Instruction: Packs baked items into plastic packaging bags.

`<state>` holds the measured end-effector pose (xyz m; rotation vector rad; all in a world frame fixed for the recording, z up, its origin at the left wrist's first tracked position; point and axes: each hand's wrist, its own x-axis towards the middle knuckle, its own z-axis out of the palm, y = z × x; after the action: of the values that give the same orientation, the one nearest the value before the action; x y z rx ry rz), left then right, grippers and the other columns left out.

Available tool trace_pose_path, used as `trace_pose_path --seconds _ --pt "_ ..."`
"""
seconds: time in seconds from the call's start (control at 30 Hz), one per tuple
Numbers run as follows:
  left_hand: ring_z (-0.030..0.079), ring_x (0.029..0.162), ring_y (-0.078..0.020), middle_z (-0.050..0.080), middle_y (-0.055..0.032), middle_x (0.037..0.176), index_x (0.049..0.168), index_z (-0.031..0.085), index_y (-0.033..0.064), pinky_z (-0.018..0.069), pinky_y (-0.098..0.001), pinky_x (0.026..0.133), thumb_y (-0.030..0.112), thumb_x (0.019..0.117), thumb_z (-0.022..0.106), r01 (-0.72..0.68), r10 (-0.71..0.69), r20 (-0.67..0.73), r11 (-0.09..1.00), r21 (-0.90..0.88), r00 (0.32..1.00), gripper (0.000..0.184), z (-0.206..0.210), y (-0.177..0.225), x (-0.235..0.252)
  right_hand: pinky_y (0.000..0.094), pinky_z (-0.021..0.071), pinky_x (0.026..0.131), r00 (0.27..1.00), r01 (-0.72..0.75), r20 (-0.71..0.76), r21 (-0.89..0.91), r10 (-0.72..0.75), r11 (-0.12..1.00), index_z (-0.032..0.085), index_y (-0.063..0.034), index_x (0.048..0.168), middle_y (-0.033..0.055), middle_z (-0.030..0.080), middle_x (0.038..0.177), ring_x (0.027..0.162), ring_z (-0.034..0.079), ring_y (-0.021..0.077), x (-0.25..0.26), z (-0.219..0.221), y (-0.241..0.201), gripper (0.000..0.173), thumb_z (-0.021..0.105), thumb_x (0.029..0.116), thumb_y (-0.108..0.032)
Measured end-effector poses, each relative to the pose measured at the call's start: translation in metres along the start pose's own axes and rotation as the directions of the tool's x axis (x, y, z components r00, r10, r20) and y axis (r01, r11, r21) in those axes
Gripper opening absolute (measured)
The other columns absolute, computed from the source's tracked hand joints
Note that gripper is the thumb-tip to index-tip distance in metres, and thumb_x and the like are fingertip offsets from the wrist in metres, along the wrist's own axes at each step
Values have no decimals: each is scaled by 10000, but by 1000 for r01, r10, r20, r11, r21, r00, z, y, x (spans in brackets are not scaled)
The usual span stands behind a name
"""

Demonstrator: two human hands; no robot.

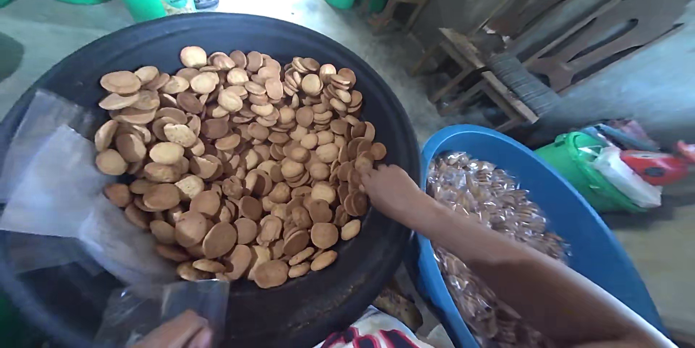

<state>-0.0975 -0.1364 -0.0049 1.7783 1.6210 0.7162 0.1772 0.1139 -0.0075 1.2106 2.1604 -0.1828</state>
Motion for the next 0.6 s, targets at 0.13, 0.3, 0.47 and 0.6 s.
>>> trace_pose_path --seconds 0.13,0.3,0.47,0.6 --pt "658 776 -56 672 -94 904 1148 536 -144 586 -271 731 139 1055 527 1 -66 -224 961 -277 972 298 -4 -10 3 647 488 937 994 -18 104 39 14 999 596 119 1254 344 591 1287 1221 575 514 -4 10 -27 528 583 1036 -363" --pt "666 799 65 680 209 950 1195 416 113 592 -168 701 47 974 618 -195 -58 -599 916 -350 799 307 8 4 27 666 492 922 983 -49 181 49 39 998 612 128 1212 344 576 1302 1204 581 512 17 10 -37 638 688 957 -452" --pt "669 841 89 672 276 999 1155 447 246 587 -129 724 71 984 624 -305 13 -659 893 -330 752 302 22 15 41 685 464 931 973 79 221 -64 -63 995 649 106 1144 334 600 1264 1207 574 515 27 -8 -26 506 628 994 -376" --pt "596 918 142 693 81 1014 1123 615 29 492 -64 822 156 1075 497 -235 136 -604 968 -88 785 180 16 7 30 667 363 1088 988 143 78 -135 -133 980 556 126 1330 338 501 1422 1349 459 515 28 2 -20 347 472 1017 4"
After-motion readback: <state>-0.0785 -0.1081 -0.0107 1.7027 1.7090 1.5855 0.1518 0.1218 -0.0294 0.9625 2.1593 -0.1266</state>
